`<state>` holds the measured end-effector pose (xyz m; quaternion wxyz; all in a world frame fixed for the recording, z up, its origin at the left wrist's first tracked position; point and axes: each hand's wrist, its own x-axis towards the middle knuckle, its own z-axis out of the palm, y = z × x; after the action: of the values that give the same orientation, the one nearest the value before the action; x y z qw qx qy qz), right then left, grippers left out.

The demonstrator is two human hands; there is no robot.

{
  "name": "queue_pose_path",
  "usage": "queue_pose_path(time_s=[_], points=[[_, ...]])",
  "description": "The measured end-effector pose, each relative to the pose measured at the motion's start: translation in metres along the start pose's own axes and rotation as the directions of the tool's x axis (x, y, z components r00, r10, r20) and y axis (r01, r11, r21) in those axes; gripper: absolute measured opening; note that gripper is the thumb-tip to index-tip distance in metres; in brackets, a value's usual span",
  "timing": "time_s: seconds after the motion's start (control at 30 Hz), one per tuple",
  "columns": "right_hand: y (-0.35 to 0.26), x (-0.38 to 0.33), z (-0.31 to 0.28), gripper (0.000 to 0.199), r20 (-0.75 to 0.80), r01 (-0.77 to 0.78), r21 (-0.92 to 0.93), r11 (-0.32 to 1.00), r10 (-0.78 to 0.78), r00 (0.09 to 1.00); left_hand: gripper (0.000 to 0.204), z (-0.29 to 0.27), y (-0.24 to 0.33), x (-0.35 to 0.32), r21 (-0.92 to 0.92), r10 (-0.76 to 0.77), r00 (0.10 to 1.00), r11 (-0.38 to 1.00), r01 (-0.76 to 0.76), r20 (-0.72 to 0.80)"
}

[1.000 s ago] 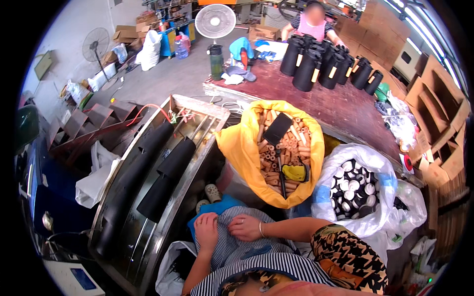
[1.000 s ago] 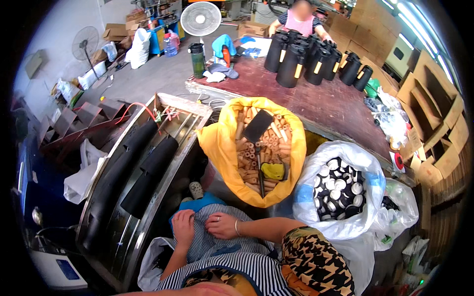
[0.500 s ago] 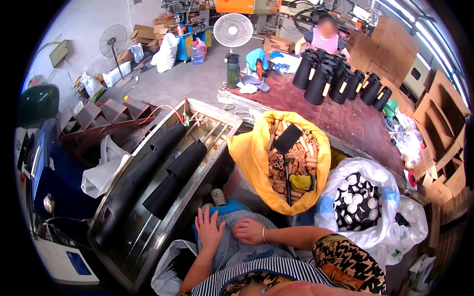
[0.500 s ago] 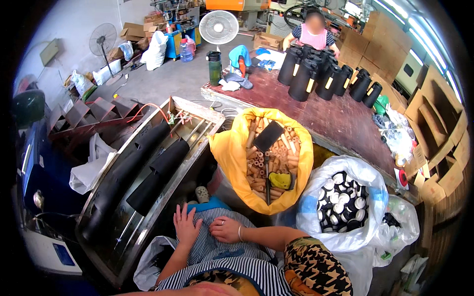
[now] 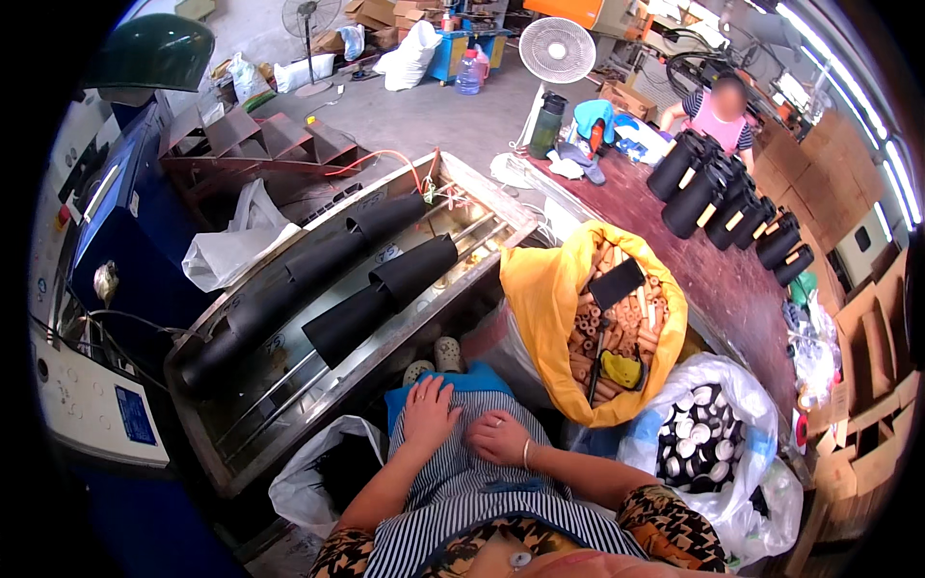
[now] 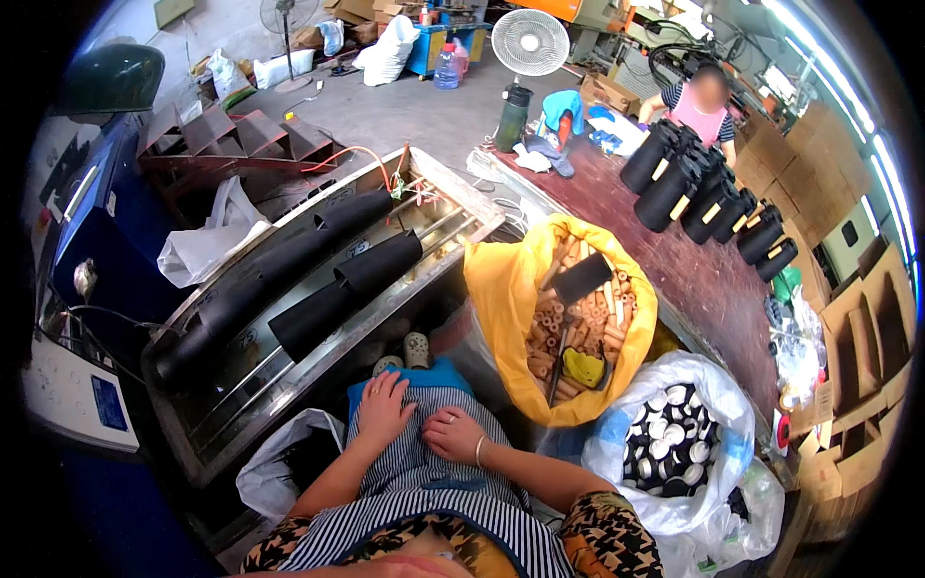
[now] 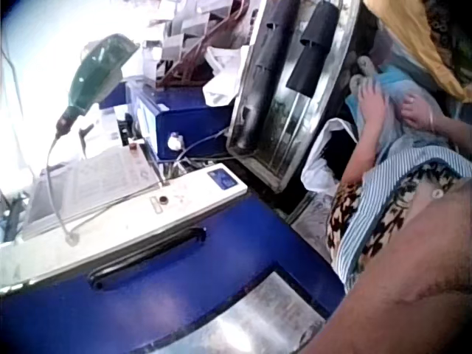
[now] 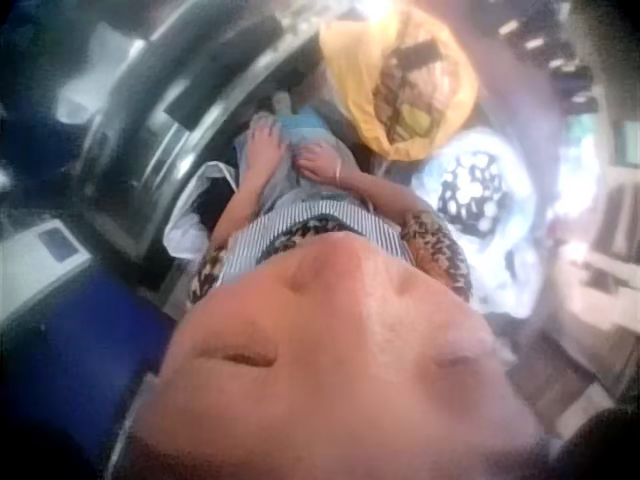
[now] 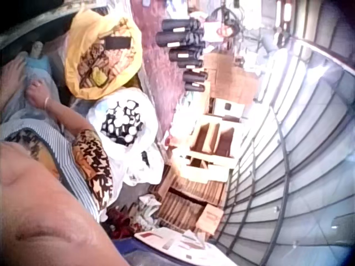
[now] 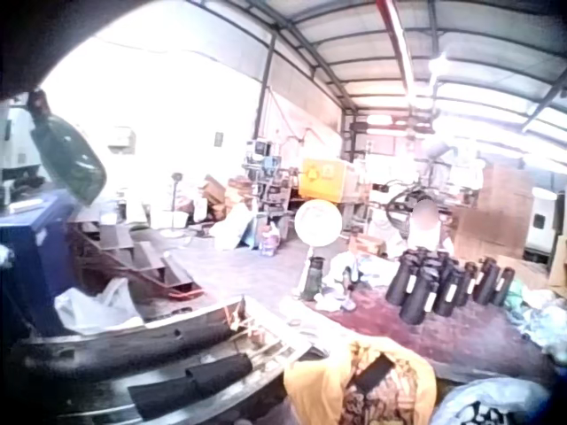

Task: The person wipes a large black cylindrical component with a cloth and inserts small wooden pegs and black caps into it.

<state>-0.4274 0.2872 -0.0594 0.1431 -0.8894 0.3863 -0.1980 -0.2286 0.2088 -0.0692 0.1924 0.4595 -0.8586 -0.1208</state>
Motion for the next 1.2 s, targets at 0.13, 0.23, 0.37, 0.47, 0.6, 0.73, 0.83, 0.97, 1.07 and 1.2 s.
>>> queue_pose_path(time_s=[0.13,0.23,0.37,0.47,0.6,0.73,0.83,0.97,1.07,1.2], points=[[0.035,0.037,-0.056,0.035,-0.140,-0.117,0.184,0.976,0.144,0.980,0.045,-0.010,-0.007,0.021,-0.153,-0.019,1.000,0.988,0.017,-0.010],[0.131,0.094,-0.125,0.043,-0.469,-0.316,-0.010,0.949,0.275,0.839,0.041,-0.010,-0.006,0.059,-0.260,0.052,0.998,0.965,-0.046,0.017],[0.333,0.163,-0.213,0.064,-0.717,-0.314,0.354,0.881,0.471,0.513,0.029,0.029,-0.001,0.112,-0.360,0.158,0.987,0.921,-0.146,0.006],[0.462,0.201,-0.265,0.101,-0.693,-0.623,0.357,0.696,0.644,0.323,0.015,0.055,-0.017,0.119,-0.400,0.108,0.971,0.916,-0.015,0.212],[0.551,0.268,-0.286,0.114,-0.705,-0.614,0.434,0.659,0.673,0.224,0.012,0.046,-0.019,0.143,-0.478,0.078,0.953,0.875,0.074,0.291],[0.615,0.285,-0.291,0.112,-0.827,-0.728,0.336,0.597,0.557,0.076,0.014,0.061,-0.021,0.150,-0.570,0.157,0.922,0.818,0.080,0.355],[0.614,0.319,-0.278,0.108,-0.822,-0.773,0.376,0.511,0.569,-0.023,0.016,0.070,-0.021,0.149,-0.585,0.163,0.921,0.807,0.081,0.353],[0.611,0.315,-0.285,0.099,-0.815,-0.818,0.333,0.470,0.579,0.001,0.020,0.074,-0.016,0.154,-0.602,0.190,0.919,0.796,0.062,0.346],[0.564,0.302,-0.273,0.077,-0.808,-0.639,0.330,0.695,0.558,0.189,0.024,0.060,-0.010,0.163,-0.544,0.141,0.877,0.825,0.153,0.460],[0.449,0.250,-0.242,0.067,-0.480,-0.446,0.511,0.734,0.675,0.561,0.044,0.011,-0.001,0.187,-0.663,-0.157,0.987,0.743,0.088,-0.045]])
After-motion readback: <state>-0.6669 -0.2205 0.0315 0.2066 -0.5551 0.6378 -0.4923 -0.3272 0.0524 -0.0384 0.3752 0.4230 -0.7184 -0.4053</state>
